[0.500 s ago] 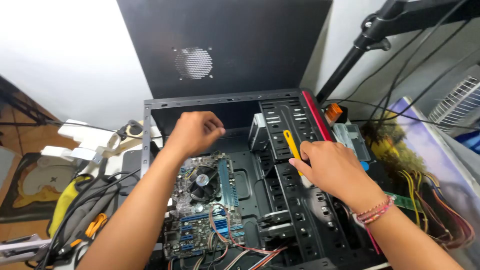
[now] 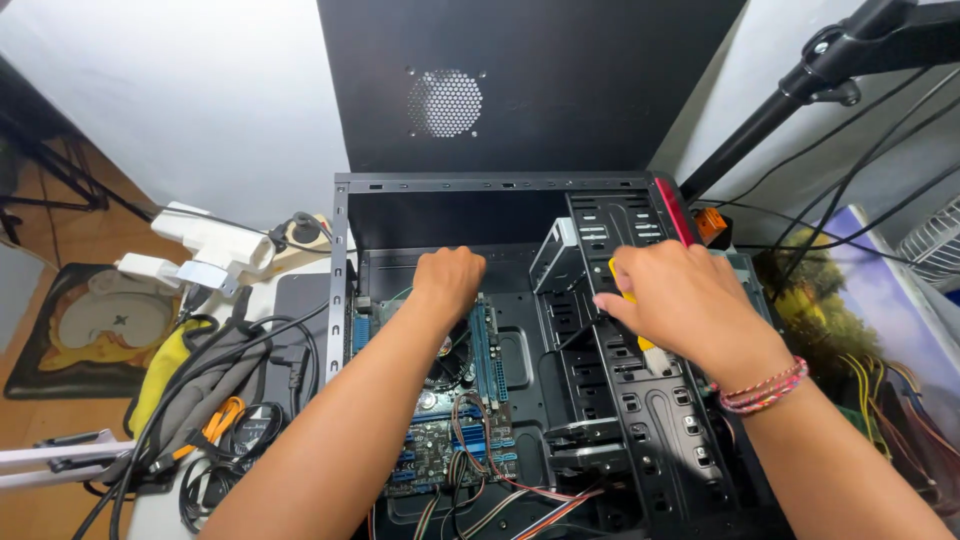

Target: The recorder removes a CPU cooler from a motherboard and cleans the thermal paste from its surface using a tissue.

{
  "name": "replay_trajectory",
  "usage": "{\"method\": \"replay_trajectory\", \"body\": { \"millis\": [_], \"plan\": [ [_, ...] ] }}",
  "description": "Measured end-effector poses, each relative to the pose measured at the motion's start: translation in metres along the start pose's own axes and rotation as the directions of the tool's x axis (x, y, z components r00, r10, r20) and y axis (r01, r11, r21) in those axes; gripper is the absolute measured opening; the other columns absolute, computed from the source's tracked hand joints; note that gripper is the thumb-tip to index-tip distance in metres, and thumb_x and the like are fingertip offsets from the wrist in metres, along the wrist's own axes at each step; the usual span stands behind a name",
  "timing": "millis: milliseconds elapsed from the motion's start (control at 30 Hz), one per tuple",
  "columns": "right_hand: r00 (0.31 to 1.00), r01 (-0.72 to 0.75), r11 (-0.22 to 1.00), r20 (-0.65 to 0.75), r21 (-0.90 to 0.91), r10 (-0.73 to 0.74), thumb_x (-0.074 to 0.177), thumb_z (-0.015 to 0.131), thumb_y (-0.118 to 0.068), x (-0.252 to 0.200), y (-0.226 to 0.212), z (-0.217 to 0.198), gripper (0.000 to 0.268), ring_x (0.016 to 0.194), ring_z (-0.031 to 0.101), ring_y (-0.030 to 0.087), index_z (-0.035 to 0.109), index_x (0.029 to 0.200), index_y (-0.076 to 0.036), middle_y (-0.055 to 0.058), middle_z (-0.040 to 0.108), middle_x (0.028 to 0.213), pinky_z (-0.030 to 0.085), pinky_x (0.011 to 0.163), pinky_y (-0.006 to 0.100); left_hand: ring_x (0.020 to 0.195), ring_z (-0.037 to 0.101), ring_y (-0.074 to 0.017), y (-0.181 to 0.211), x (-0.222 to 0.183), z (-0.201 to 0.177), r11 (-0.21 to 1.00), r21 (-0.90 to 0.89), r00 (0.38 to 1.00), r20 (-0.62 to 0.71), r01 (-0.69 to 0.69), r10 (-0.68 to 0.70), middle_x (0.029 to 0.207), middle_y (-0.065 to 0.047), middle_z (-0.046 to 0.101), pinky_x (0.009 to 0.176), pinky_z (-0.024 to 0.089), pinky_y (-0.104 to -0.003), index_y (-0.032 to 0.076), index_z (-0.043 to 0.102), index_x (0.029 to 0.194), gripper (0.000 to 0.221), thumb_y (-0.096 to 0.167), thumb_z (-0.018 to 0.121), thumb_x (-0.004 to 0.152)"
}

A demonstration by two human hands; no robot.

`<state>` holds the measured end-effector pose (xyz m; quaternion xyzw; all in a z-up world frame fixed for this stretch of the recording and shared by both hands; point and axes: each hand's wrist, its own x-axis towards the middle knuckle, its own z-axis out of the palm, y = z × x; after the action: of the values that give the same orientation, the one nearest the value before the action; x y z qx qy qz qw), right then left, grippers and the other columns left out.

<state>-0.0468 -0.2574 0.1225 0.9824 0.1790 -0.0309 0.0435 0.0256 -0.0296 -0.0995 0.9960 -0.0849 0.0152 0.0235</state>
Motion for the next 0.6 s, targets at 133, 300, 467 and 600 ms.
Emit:
{"method": "replay_trajectory", "body": {
  "millis": [133, 300, 467, 600],
  "plan": [
    [0.967, 0.21, 0.975, -0.161, 0.069, -0.197, 0.08, 0.078, -0.037, 0.021, -0.013, 0.026, 0.028, 0.082, 0.071, 0.036, 0.07, 0.086, -0.01, 0.011, 0.074, 0.082, 0.055, 0.069, 0.049, 0.094, 0.075, -0.0296, 0.002, 0.003, 0.004, 1.0, 0.023, 1.0, -0.029, -0.005, 0.006, 0.097, -0.007, 0.076, 0.072, 0.063, -0.041, 0.018, 0.077, 0.095, 0.013, 0.013, 0.068, 0.087],
    [0.763, 0.615, 0.787, -0.212, -0.051, -0.611, 0.075, 0.082, -0.026, 0.047, -0.042, 0.081, 0.025, 0.092, 0.066, 0.029, 0.069, 0.086, -0.008, 0.008, 0.07, 0.087, 0.049, 0.078, 0.044, 0.091, 0.076, -0.0254, 0.007, 0.001, 0.009, 0.988, 0.147, 0.997, -0.055, -0.046, 0.055, 0.093, -0.003, 0.077, 0.068, 0.063, -0.038, 0.02, 0.077, 0.092, 0.01, 0.015, 0.068, 0.089],
    [0.782, 0.623, 0.782, -0.004, -0.024, -0.623, 0.078, 0.08, -0.029, 0.045, -0.057, 0.13, 0.029, 0.095, 0.064, 0.028, 0.069, 0.092, -0.007, 0.009, 0.069, 0.091, 0.048, 0.082, 0.043, 0.088, 0.076, -0.0239, 0.009, -0.003, 0.002, 0.98, 0.185, 0.997, -0.024, -0.066, 0.072, 0.09, -0.002, 0.076, 0.065, 0.061, -0.037, 0.021, 0.078, 0.088, 0.009, 0.017, 0.07, 0.087],
    [0.77, 0.633, 0.772, 0.048, 0.065, -0.636, 0.08, 0.078, -0.028, 0.039, -0.059, 0.149, 0.038, 0.098, 0.064, 0.031, 0.069, 0.104, -0.001, 0.012, 0.069, 0.101, 0.048, 0.082, 0.044, 0.085, 0.076, -0.0224, 0.013, -0.007, -0.003, 0.967, 0.24, 0.994, -0.035, -0.088, 0.099, 0.083, -0.001, 0.076, 0.061, 0.06, -0.035, 0.021, 0.078, 0.083, 0.008, 0.017, 0.072, 0.086]
  ]
}}
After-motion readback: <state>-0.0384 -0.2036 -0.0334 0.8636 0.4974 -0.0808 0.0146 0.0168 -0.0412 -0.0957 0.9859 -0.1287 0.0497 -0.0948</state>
